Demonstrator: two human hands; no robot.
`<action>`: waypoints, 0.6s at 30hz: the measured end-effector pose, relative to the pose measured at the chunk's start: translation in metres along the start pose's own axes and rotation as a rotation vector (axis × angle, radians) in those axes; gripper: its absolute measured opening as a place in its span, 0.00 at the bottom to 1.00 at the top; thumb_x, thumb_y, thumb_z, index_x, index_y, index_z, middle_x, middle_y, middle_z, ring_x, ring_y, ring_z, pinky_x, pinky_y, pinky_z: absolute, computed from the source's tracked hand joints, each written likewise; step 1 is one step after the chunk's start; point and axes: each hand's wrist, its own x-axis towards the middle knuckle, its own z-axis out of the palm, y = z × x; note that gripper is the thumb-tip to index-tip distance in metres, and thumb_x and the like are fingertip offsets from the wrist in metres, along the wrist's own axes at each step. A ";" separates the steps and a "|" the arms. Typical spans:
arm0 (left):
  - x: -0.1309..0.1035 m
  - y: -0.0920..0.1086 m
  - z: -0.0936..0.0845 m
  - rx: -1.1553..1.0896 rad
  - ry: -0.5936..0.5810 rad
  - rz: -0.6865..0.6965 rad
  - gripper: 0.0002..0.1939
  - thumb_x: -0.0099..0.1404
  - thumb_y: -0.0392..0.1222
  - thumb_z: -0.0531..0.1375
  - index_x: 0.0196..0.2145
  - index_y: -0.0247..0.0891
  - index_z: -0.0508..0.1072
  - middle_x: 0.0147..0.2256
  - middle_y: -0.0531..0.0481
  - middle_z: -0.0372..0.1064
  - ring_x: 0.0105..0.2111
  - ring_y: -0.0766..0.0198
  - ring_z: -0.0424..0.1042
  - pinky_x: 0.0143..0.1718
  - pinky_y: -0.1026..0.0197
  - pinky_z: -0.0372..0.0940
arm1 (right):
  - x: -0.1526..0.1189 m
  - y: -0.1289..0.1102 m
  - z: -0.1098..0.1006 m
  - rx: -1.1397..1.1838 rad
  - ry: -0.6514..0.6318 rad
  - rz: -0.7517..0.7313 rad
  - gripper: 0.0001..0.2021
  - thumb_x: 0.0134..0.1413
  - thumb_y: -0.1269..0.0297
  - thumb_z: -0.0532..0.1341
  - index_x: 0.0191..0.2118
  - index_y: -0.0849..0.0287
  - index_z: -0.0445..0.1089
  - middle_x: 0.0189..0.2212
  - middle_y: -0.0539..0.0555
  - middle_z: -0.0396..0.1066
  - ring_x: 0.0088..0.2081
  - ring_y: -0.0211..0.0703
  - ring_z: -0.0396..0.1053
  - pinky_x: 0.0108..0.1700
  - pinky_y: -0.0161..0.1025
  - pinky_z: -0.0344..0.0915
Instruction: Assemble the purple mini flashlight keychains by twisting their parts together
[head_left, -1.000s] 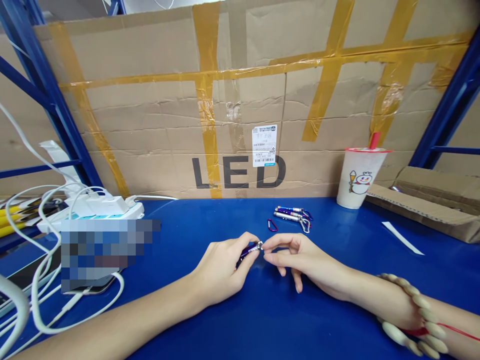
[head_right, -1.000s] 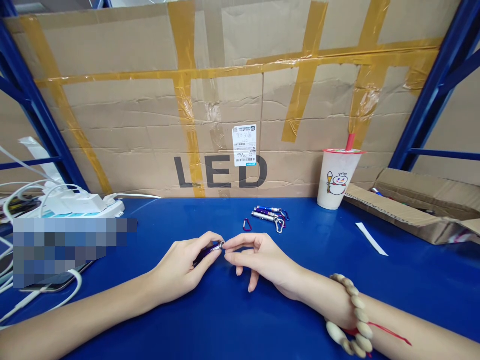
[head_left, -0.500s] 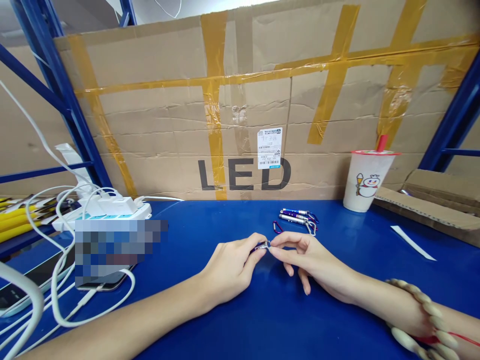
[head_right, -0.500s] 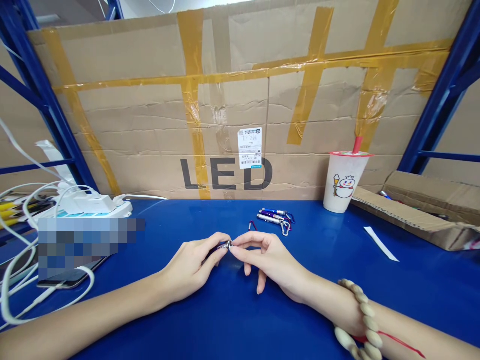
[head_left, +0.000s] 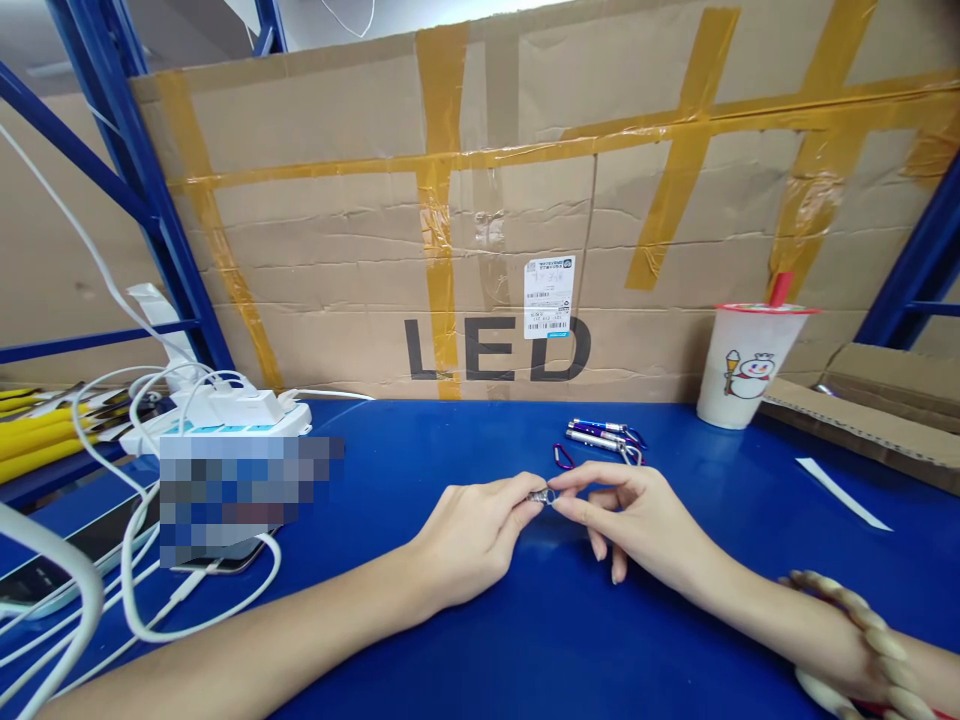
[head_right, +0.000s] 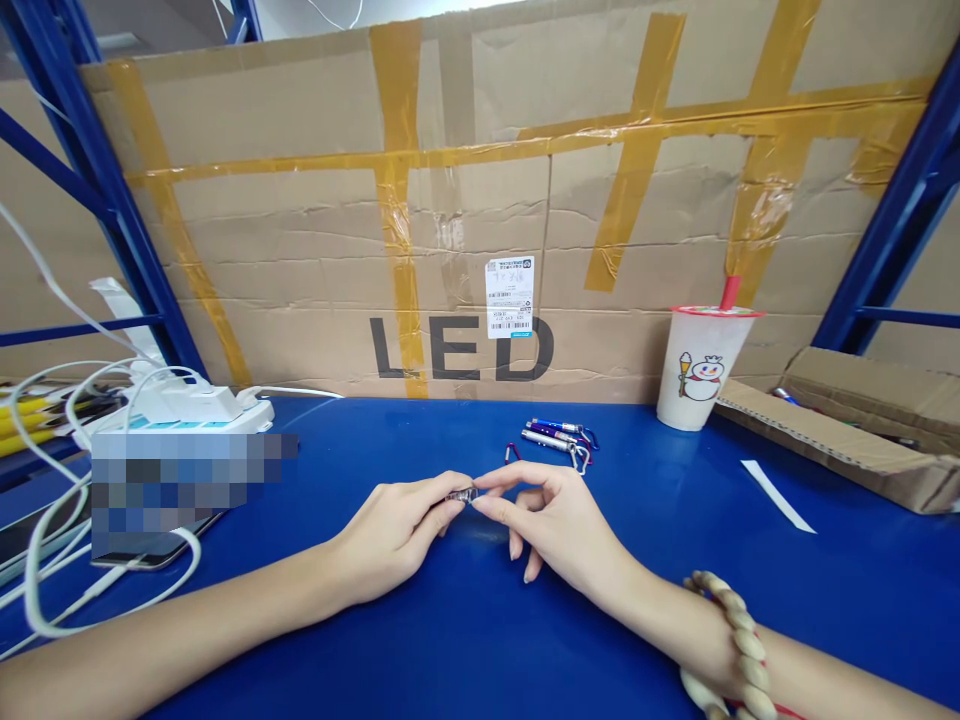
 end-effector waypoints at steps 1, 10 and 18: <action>0.000 0.000 0.000 -0.003 -0.009 -0.001 0.12 0.68 0.42 0.43 0.42 0.43 0.63 0.36 0.56 0.69 0.32 0.68 0.68 0.31 0.68 0.57 | 0.000 0.001 0.000 -0.002 -0.004 0.005 0.24 0.40 0.50 0.64 0.40 0.64 0.71 0.12 0.46 0.62 0.10 0.30 0.58 0.11 0.27 0.60; 0.001 0.001 -0.002 0.026 -0.034 -0.008 0.12 0.68 0.42 0.43 0.43 0.42 0.63 0.31 0.55 0.68 0.29 0.68 0.68 0.30 0.68 0.58 | 0.001 0.001 0.000 -0.005 -0.019 0.050 0.25 0.39 0.49 0.64 0.40 0.64 0.71 0.10 0.46 0.62 0.09 0.31 0.58 0.11 0.27 0.60; 0.001 0.000 0.000 0.028 -0.026 -0.012 0.11 0.68 0.42 0.44 0.43 0.42 0.63 0.33 0.55 0.69 0.30 0.68 0.69 0.30 0.68 0.58 | 0.003 0.001 -0.001 -0.010 -0.044 0.066 0.26 0.40 0.49 0.64 0.41 0.64 0.71 0.11 0.46 0.63 0.10 0.32 0.60 0.11 0.26 0.58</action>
